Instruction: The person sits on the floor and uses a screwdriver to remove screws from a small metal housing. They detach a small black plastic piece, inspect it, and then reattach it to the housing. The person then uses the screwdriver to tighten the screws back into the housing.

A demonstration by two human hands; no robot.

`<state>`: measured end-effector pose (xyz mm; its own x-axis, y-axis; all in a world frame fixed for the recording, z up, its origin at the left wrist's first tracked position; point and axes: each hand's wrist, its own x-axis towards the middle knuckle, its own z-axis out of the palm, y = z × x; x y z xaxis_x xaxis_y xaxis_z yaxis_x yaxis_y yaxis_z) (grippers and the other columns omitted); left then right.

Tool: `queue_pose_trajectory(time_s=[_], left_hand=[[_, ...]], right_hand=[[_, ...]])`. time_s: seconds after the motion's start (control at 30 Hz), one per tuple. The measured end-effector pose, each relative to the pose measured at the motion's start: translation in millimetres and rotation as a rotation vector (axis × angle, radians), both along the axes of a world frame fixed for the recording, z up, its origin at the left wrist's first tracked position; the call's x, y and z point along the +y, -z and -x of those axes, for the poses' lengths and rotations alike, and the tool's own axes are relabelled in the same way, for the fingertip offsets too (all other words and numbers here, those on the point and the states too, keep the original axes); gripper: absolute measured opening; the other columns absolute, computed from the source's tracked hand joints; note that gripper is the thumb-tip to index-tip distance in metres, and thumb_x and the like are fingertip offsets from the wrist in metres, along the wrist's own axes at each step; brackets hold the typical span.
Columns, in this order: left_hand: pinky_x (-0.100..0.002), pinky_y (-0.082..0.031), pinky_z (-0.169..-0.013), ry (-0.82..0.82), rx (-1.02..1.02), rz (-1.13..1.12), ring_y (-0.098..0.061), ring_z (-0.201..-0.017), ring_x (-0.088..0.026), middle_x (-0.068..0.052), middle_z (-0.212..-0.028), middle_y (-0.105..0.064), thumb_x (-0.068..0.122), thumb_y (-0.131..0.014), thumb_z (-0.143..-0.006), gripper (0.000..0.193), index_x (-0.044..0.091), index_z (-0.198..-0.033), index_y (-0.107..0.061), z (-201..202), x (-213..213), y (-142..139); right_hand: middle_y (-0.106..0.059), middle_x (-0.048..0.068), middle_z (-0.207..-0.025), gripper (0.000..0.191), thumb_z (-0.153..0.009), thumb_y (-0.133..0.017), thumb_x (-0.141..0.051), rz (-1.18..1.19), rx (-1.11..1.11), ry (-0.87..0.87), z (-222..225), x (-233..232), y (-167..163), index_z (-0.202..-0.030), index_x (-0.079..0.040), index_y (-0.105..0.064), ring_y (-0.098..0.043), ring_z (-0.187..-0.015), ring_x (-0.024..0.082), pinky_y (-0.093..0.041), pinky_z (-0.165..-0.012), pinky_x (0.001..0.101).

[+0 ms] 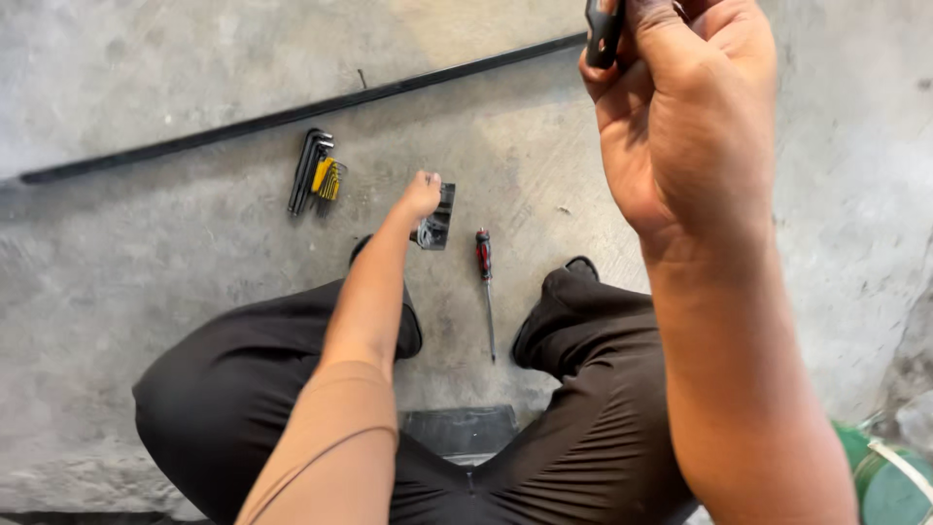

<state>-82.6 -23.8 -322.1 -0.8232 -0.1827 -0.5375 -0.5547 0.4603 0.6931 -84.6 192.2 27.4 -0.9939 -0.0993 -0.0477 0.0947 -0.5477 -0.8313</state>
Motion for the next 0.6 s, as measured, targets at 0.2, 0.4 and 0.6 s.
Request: queue_pose_trajectory(time_s=[0.2, 0.4, 0.6], left_hand=[[-0.048, -0.047, -0.102, -0.115, -0.099, 0.131, -0.058, -0.121, -0.042, -0.026, -0.125, -0.065, 0.036, -0.052, -0.104, 0.032, 0.013, -0.124, -0.063, -19, 14, 26], [-0.046, -0.04, -0.114, -0.04, -0.072, 0.239, -0.05, -0.131, -0.04, -0.023, -0.128, -0.066, 0.034, -0.057, -0.099, 0.029, 0.017, -0.121, -0.068, -32, 16, 52], [-0.052, -0.05, -0.106, 0.402, 0.171, 0.394, -0.062, -0.12, -0.044, -0.028, -0.124, -0.067, 0.044, -0.057, -0.102, 0.05, 0.0, -0.124, -0.065, 56, -27, -12]], right_hand=[[-0.067, 0.006, -0.091, 0.02, -0.12, -0.058, 0.002, -0.014, 0.032, -0.008, 4, 19, 9, -0.103, 0.0, -0.067, -0.061, -0.078, 0.012, -0.046, -0.073, 0.0242], [-0.068, 0.006, -0.092, 0.019, -0.12, -0.058, -0.001, -0.016, 0.03, -0.049, 8, 10, 18, -0.103, -0.001, -0.067, -0.063, -0.082, 0.011, -0.048, -0.074, 0.023], [-0.066, 0.005, -0.086, 0.023, -0.118, -0.062, 0.002, -0.101, 0.11, -0.042, 15, 4, 31, -0.095, -0.001, -0.065, -0.061, -0.076, 0.011, -0.045, -0.069, 0.0229]])
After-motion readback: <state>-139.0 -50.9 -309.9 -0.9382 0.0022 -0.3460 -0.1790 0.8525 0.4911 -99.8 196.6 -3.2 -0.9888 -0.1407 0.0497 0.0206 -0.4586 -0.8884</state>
